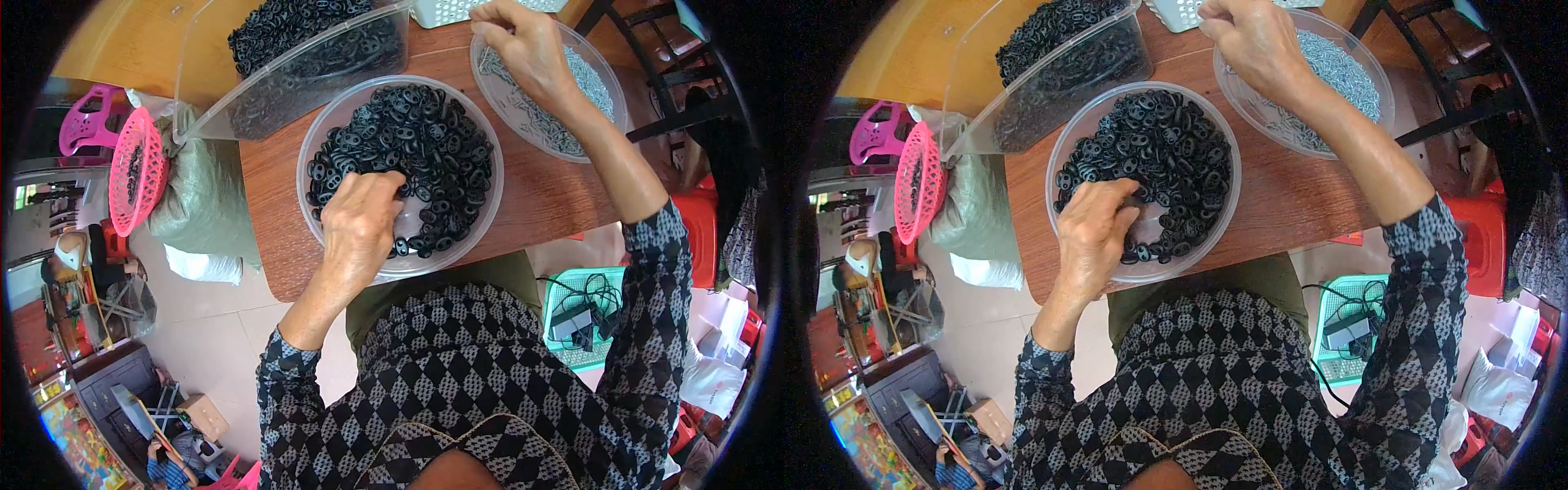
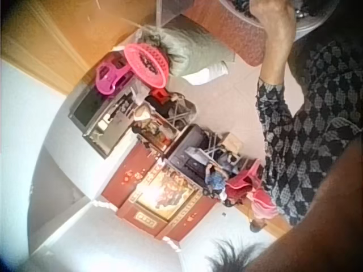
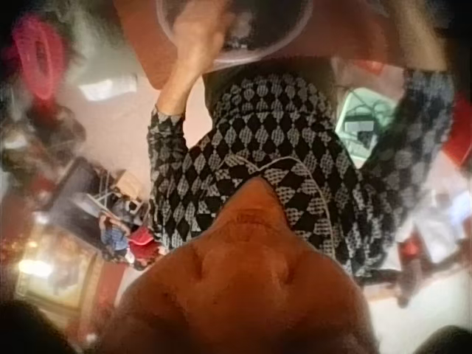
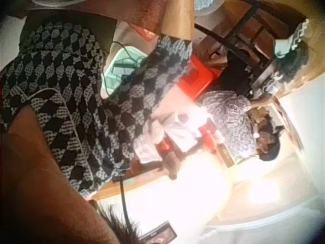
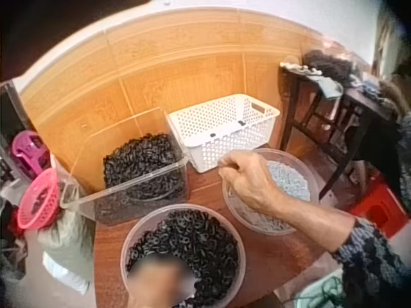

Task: The person repeatedly picks small black plastic fasteners from a bowl and inserts small metal pins into them by hand. They handle the fasteners one at a time, inserting the pins and placing the assembled units back into the same bowl.

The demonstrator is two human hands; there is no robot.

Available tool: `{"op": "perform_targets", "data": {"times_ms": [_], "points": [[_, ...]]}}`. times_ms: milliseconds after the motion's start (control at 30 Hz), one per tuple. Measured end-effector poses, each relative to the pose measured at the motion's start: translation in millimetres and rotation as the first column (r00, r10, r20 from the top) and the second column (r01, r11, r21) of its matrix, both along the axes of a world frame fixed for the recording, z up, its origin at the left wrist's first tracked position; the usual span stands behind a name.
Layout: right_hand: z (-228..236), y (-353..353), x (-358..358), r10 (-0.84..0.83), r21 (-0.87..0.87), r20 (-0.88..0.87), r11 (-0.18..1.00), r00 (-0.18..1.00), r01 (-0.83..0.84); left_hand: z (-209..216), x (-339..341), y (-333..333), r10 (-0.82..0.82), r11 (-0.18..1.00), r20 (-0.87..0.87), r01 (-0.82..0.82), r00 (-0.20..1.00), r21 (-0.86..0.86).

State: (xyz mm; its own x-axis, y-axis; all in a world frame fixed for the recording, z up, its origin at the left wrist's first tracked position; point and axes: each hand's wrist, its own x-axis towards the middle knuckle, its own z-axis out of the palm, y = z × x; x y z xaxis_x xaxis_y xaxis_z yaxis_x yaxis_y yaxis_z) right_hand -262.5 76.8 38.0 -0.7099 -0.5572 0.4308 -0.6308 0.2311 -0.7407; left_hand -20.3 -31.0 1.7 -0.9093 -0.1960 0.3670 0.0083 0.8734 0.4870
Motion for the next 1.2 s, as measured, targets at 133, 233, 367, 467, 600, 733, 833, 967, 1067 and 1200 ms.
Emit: {"op": "perform_targets", "data": {"times_ms": [133, 233, 367, 467, 600, 733, 833, 967, 1067, 1200], "points": [[-18, 20, -3, 0.061, -0.008, -0.099, 0.998, 0.993, -0.063, -5, -13, 4, -0.035, 0.969, 0.067, 0.05, 0.997, -0.241], [-21, 26, 4, 0.094, -0.084, -0.119, 0.991, 0.989, -0.104, -6, -20, 6, -0.054, 0.937, 0.099, 0.085, 0.994, -0.34], [-23, 32, 14, 0.123, -0.056, -0.131, 0.99, 0.984, -0.131, -12, -20, 7, -0.093, 0.904, 0.132, 0.139, 0.987, -0.403], [-28, 37, 19, 0.126, -0.012, -0.089, 0.992, 0.988, -0.128, -15, -21, 8, -0.116, 0.901, 0.095, 0.145, 0.989, -0.409], [-32, 43, 25, 0.127, -0.054, -0.081, 0.99, 0.989, -0.131, -16, -21, 6, -0.111, 0.93, 0.057, 0.124, 0.992, -0.346], [-35, 57, 31, 0.115, -0.061, 0.003, 0.992, 0.993, -0.114, -14, -15, 1, -0.058, 0.974, 0.048, 0.067, 0.997, -0.214], [-40, 66, 32, 0.105, -0.058, 0.058, 0.993, 0.993, -0.102, -12, -9, -2, -0.053, 0.989, 0.067, 0.062, 0.996, -0.133], [-39, 72, 37, 0.107, -0.053, 0.086, 0.993, 0.99, -0.103, -1, -7, 5, -0.037, 0.982, 0.149, 0.063, 0.988, -0.179], [-37, 73, 41, 0.106, -0.043, 0.082, 0.994, 0.991, -0.103, -2, -9, 7, -0.061, 0.963, 0.136, 0.094, 0.989, -0.251], [-40, 76, 42, 0.103, -0.033, 0.096, 0.994, 0.99, -0.101, -11, -16, 9, -0.121, 0.935, 0.108, 0.15, 0.987, -0.321]]}}
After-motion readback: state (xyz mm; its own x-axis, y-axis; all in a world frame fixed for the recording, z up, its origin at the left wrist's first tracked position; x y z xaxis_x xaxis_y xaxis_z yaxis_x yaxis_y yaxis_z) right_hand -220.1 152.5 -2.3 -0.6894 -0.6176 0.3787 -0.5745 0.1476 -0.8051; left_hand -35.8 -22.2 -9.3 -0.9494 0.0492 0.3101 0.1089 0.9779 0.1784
